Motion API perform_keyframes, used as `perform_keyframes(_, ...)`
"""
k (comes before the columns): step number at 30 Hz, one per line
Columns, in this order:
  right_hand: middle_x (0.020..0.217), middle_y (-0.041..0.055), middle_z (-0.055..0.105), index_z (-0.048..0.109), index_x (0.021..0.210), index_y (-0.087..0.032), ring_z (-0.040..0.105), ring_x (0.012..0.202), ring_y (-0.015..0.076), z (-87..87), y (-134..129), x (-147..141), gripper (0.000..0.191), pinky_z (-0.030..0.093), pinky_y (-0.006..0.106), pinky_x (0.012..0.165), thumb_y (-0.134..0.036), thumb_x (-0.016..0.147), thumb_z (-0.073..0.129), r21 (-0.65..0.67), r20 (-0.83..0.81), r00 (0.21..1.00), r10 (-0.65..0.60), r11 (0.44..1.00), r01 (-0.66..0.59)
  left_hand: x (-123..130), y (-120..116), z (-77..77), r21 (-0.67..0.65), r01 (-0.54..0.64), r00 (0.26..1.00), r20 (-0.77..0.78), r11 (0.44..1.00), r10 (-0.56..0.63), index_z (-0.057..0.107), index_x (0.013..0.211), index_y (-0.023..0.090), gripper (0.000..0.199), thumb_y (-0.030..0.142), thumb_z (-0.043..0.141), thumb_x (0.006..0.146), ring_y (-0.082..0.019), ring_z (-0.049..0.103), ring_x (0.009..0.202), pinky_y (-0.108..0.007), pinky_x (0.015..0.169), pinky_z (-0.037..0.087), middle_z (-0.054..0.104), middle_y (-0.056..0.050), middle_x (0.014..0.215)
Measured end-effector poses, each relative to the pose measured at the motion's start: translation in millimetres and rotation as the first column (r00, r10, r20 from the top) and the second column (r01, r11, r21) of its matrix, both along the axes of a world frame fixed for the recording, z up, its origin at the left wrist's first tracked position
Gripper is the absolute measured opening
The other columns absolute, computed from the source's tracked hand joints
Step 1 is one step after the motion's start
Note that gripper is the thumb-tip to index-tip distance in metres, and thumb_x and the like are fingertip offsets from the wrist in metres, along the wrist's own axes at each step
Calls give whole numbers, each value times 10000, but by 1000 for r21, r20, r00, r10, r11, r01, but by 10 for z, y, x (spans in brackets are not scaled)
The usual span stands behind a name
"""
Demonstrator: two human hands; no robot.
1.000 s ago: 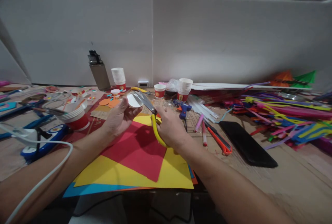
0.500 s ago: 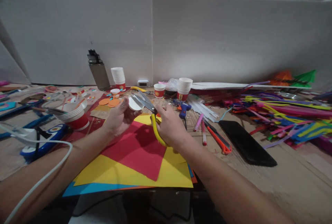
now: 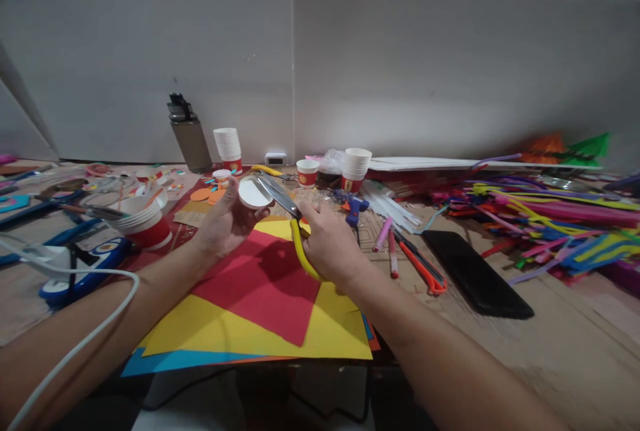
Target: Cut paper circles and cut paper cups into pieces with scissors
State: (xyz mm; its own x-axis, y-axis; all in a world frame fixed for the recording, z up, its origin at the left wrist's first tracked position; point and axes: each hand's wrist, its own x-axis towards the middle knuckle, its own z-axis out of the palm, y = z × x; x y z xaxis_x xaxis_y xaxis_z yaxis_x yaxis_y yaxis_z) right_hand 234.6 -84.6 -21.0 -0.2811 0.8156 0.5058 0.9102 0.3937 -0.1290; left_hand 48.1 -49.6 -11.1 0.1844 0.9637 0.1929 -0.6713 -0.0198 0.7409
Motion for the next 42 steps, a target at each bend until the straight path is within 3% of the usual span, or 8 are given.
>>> perform_keyframes(5, 882, 89, 623, 592, 1112, -184, 565, 726, 201, -1, -8, 0, 276, 390, 288, 630, -320, 901, 477, -16, -12, 1000, -4, 1000, 4, 0, 0, 12, 22, -5, 1000, -1, 1000, 5, 624, 958, 142, 449, 555, 615, 782, -152, 683, 701, -211, 525, 497, 706, -64, 824)
perform_keyframes(10, 898, 89, 618, 582, 1124, -190, 565, 733, 198, 6, -17, -11, 280, 389, 284, 621, -322, 914, 454, -25, -10, 1000, -6, 1000, 6, 10, -7, -9, 16, -13, 999, 38, 1000, 12, 618, 927, 152, 341, 465, 646, 795, -156, 683, 714, -217, 535, 481, 707, -53, 827)
perform_keyframes(18, 964, 110, 578, 540, 1221, -209, 569, 761, 212, 15, -13, -10, 362, 408, 294, 632, -378, 909, 466, -31, 13, 999, -37, 999, 38, 6, -21, -53, -27, 106, 994, -14, 994, -106, 642, 923, 125, 327, 438, 600, 837, -165, 672, 691, -247, 565, 508, 706, -82, 812)
perform_keyframes(33, 1000, 108, 643, 576, 1173, -197, 591, 799, 207, 4, -17, 6, 311, 429, 290, 689, -306, 903, 468, -47, -37, 999, 32, 998, -34, -47, 24, 32, -45, 116, 992, -33, 992, -118, 631, 889, 120, 489, 590, 510, 834, -144, 645, 592, -230, 506, 485, 686, -86, 752)
perform_keyframes(42, 991, 102, 650, 576, 1167, -196, 593, 796, 205, -23, 2, 0, 308, 428, 293, 686, -309, 902, 469, -46, -38, 999, 16, 999, -18, -14, 49, -20, -56, 53, 998, 34, 997, -51, 620, 848, 133, 340, 472, 586, 840, -143, 661, 651, -205, 483, 454, 669, -49, 723)
